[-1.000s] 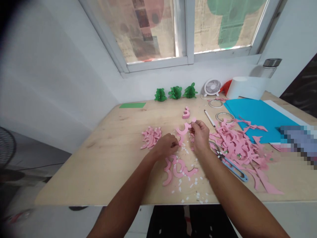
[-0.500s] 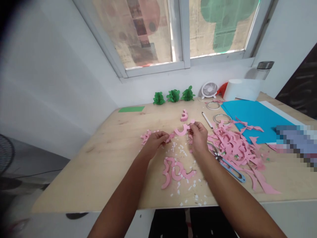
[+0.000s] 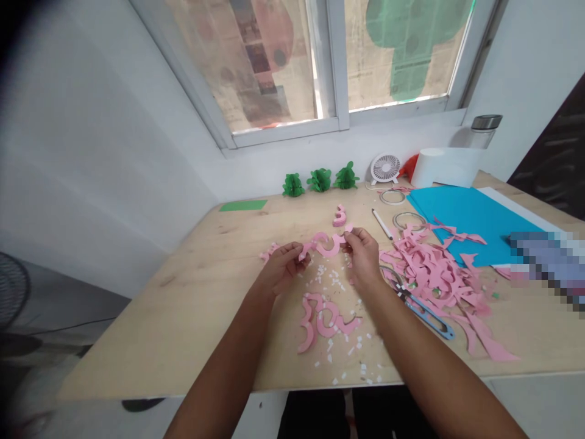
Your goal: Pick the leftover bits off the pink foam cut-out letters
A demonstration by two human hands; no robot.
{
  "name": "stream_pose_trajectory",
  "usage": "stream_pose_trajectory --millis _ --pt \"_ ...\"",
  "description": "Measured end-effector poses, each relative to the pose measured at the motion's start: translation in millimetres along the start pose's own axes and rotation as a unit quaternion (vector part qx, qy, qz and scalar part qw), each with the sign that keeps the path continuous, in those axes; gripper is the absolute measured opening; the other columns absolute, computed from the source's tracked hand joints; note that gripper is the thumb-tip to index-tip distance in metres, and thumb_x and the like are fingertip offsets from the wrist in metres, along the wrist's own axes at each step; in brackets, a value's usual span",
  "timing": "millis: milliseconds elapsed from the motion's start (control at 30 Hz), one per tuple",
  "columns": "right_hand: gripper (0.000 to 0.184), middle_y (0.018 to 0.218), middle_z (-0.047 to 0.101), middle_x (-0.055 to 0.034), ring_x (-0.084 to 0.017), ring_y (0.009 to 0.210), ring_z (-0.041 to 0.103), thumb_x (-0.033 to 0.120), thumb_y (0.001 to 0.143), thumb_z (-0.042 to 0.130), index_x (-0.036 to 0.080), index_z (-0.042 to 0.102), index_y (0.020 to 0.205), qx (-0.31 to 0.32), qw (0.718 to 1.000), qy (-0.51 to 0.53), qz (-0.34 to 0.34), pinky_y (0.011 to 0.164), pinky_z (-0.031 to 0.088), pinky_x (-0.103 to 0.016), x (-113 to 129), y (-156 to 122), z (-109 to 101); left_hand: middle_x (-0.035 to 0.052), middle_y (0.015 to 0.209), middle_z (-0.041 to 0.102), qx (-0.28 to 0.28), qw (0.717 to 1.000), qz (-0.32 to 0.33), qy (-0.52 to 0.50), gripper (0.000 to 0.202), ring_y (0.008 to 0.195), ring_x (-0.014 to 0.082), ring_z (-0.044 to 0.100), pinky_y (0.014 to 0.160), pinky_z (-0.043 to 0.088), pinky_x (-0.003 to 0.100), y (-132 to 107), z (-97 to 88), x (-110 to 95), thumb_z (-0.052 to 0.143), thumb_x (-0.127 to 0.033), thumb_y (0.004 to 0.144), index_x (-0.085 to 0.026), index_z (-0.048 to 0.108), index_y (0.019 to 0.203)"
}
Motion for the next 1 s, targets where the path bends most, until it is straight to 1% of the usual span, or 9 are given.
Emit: stream_pose_trajectory --millis 167,233,300,433,533,633,767,900,1000 --pt "0.013 0.060 0.055 0.0040 -0.008 0.053 0.048 0.024 0.060 0.071 0.017 0.060 0.062 0.074 0.996 -0.003 0.049 0.053 0.037 -0.021 -0.3 -6.1 4.9 0.0020 0.063 0.061 0.026 1.000 -0.015 -0.004 0.023 0.050 0.0078 0.052 0.045 0.034 0.018 -2.1 0.5 -1.6 0.069 -0.031 0.066 -0.014 0.053 0.070" --pt "0.013 0.060 0.055 0.0036 -0.009 0.055 0.048 0.025 0.061 0.071 0.017 0.061 0.062 0.091 0.994 -0.013 0.055 0.055 0.039 -0.022 -0.9 -7.1 5.7 0.0015 0.062 0.060 0.039 0.999 -0.013 0.002 0.023 0.050 0.0080 0.052 0.045 0.034 0.018 -2.9 0.4 -2.5 0.068 -0.031 0.067 -0.014 0.053 0.071" --pt "0.012 0.062 0.056 0.0033 -0.009 0.058 0.049 0.025 0.061 0.071 0.018 0.061 0.062 0.086 0.995 -0.018 0.046 0.058 0.040 -0.022 -1.7 -6.6 5.3 0.0009 0.060 0.059 0.054 0.998 -0.014 0.015 0.022 0.049 0.0079 0.052 0.044 0.034 0.018 -4.0 0.2 -3.8 0.067 -0.031 0.069 -0.014 0.052 0.070" --pt "0.010 0.064 0.057 0.0030 -0.010 0.061 0.050 0.024 0.062 0.070 0.018 0.062 0.062 0.059 0.998 -0.024 0.017 0.061 0.040 -0.023 -2.7 -3.7 3.5 0.0012 0.054 0.057 0.081 0.995 -0.031 0.050 0.022 0.046 0.0084 0.050 0.043 0.032 0.019 -6.6 -0.2 -6.5 0.065 -0.030 0.070 -0.014 0.050 0.065" --pt "0.011 0.062 0.056 0.0031 -0.010 0.060 0.049 0.024 0.061 0.070 0.019 0.061 0.061 0.067 0.997 -0.023 0.024 0.061 0.040 -0.023 -1.3 -4.8 4.3 0.0020 0.052 0.057 0.090 0.992 -0.049 0.066 0.021 0.044 0.0090 0.050 0.042 0.031 0.019 -7.8 0.1 -7.4 0.064 -0.029 0.067 -0.014 0.050 0.063" --pt "0.013 0.061 0.055 0.0036 -0.010 0.059 0.049 0.025 0.060 0.072 0.019 0.060 0.061 0.103 0.993 -0.024 0.060 0.060 0.040 -0.022 1.3 -9.1 7.0 0.0014 0.049 0.056 0.095 0.990 -0.066 0.080 0.020 0.041 0.0082 0.047 0.041 0.029 0.020 -8.0 0.2 -7.8 0.063 -0.028 0.067 -0.014 0.051 0.061" --pt "0.013 0.063 0.058 0.0026 -0.010 0.060 0.051 0.025 0.061 0.072 0.018 0.061 0.065 0.178 0.977 -0.055 0.106 0.061 0.040 -0.023 2.2 -14.8 9.5 -0.0013 0.046 0.051 0.096 0.990 -0.066 0.082 0.020 0.038 0.0074 0.045 0.040 0.028 0.019 -7.9 -1.8 -9.1 0.063 -0.027 0.066 -0.014 0.050 0.058" --pt "0.012 0.062 0.058 0.0023 -0.009 0.056 0.049 0.025 0.064 0.070 0.018 0.060 0.066 0.239 0.960 -0.085 0.115 0.055 0.036 -0.022 -0.1 -17.4 9.9 -0.0007 0.045 0.051 0.110 0.989 -0.068 0.072 0.022 0.039 0.0080 0.046 0.039 0.025 0.019 -8.1 -4.2 -10.6 0.064 -0.026 0.066 -0.014 0.048 0.055" --pt "0.013 0.061 0.058 0.0021 -0.009 0.054 0.048 0.026 0.064 0.070 0.017 0.061 0.067 0.250 0.956 -0.100 0.115 0.052 0.034 -0.022 -1.9 -18.4 11.0 0.0009 0.046 0.054 0.087 0.992 -0.064 0.071 0.025 0.039 0.0077 0.046 0.039 0.025 0.019 -7.7 -4.3 -11.4 0.065 -0.030 0.066 -0.013 0.050 0.056"
Point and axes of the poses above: each hand's wrist, its own y-axis towards the middle knuckle, its own z-axis out of the palm, x = y × z, the point moved 1 cm from there along y, towards the middle knuckle
